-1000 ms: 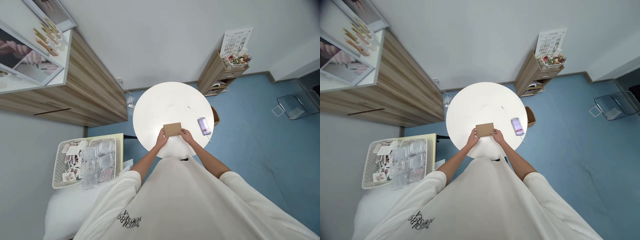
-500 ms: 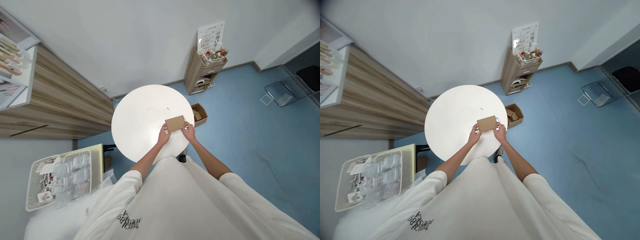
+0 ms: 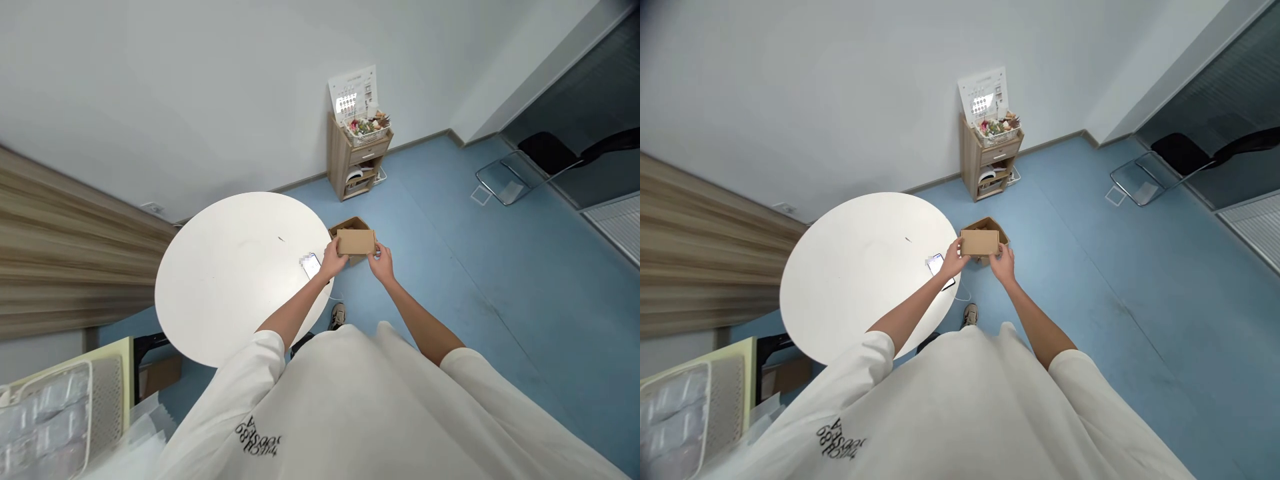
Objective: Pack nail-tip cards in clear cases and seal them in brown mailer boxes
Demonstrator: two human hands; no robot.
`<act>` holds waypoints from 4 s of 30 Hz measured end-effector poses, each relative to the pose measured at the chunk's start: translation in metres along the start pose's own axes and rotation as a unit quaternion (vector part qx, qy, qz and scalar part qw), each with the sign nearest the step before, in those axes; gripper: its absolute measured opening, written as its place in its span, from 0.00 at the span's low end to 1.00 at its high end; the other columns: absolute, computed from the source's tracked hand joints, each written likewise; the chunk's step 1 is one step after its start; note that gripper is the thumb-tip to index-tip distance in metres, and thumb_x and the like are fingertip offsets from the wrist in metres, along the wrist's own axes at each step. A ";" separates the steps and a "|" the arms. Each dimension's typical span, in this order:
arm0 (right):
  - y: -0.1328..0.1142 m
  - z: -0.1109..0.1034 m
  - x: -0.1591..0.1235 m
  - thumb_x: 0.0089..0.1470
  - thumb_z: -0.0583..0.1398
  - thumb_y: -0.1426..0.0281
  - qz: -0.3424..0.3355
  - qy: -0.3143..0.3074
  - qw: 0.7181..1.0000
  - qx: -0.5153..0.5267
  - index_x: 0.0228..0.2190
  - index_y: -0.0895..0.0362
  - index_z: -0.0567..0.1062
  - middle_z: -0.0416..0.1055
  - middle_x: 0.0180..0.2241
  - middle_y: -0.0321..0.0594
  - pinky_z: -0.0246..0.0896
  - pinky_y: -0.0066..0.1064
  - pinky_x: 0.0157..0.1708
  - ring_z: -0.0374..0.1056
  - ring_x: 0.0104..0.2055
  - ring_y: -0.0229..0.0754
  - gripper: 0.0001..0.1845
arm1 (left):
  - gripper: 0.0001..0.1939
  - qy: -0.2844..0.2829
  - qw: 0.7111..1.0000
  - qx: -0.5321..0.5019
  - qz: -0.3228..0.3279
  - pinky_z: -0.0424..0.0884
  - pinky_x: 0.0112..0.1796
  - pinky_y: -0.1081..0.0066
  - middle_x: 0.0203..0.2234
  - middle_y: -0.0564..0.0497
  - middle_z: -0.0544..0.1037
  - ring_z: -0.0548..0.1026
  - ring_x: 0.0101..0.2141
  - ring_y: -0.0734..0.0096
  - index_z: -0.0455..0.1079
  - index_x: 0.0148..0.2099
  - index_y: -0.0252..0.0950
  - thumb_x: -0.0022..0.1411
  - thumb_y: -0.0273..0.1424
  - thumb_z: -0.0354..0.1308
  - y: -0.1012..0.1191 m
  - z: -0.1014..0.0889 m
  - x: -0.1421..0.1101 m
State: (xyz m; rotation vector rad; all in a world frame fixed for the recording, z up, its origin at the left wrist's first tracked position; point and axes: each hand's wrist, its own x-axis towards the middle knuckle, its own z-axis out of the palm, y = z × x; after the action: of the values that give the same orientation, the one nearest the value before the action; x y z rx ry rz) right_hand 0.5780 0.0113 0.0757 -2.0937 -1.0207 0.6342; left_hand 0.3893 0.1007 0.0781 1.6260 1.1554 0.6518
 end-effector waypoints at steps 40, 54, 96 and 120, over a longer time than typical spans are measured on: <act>-0.119 0.160 -0.126 0.57 0.58 0.66 -0.117 -0.307 0.944 0.036 0.45 0.53 0.79 0.77 0.50 0.43 0.69 0.42 0.51 0.74 0.48 0.47 0.16 | 0.34 0.202 0.966 -0.019 -0.158 0.60 0.64 0.52 0.68 0.42 0.60 0.59 0.67 0.51 0.59 0.67 0.43 0.59 0.28 0.59 -0.076 -0.184 -0.208; -0.184 0.270 -0.302 0.57 0.57 0.63 -0.169 -0.413 0.895 0.002 0.47 0.51 0.79 0.76 0.52 0.42 0.67 0.43 0.54 0.72 0.49 0.46 0.18 | 0.32 0.268 0.947 -0.038 -0.175 0.62 0.62 0.53 0.65 0.39 0.64 0.65 0.64 0.50 0.61 0.67 0.40 0.61 0.30 0.58 -0.155 -0.295 -0.367; -0.413 0.583 -0.532 0.54 0.59 0.64 -0.225 -0.576 0.784 0.051 0.47 0.53 0.80 0.78 0.47 0.41 0.67 0.42 0.55 0.74 0.49 0.46 0.19 | 0.28 0.478 0.843 0.148 -0.200 0.58 0.66 0.51 0.63 0.41 0.66 0.62 0.66 0.53 0.66 0.63 0.37 0.60 0.23 0.54 -0.290 -0.644 -0.553; -0.450 0.612 -0.567 0.55 0.60 0.62 -0.171 -0.567 0.803 0.068 0.64 0.55 0.67 0.69 0.61 0.46 0.64 0.46 0.59 0.69 0.58 0.51 0.35 | 0.31 0.484 0.850 0.079 -0.192 0.65 0.61 0.51 0.58 0.41 0.73 0.70 0.59 0.52 0.62 0.67 0.37 0.61 0.23 0.53 -0.315 -0.674 -0.560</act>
State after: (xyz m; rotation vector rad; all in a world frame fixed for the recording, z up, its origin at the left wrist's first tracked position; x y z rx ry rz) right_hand -0.3689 -0.0212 0.1056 -1.2000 -1.8324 1.7802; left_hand -0.5166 -0.1160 0.0918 1.0907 2.2401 1.1822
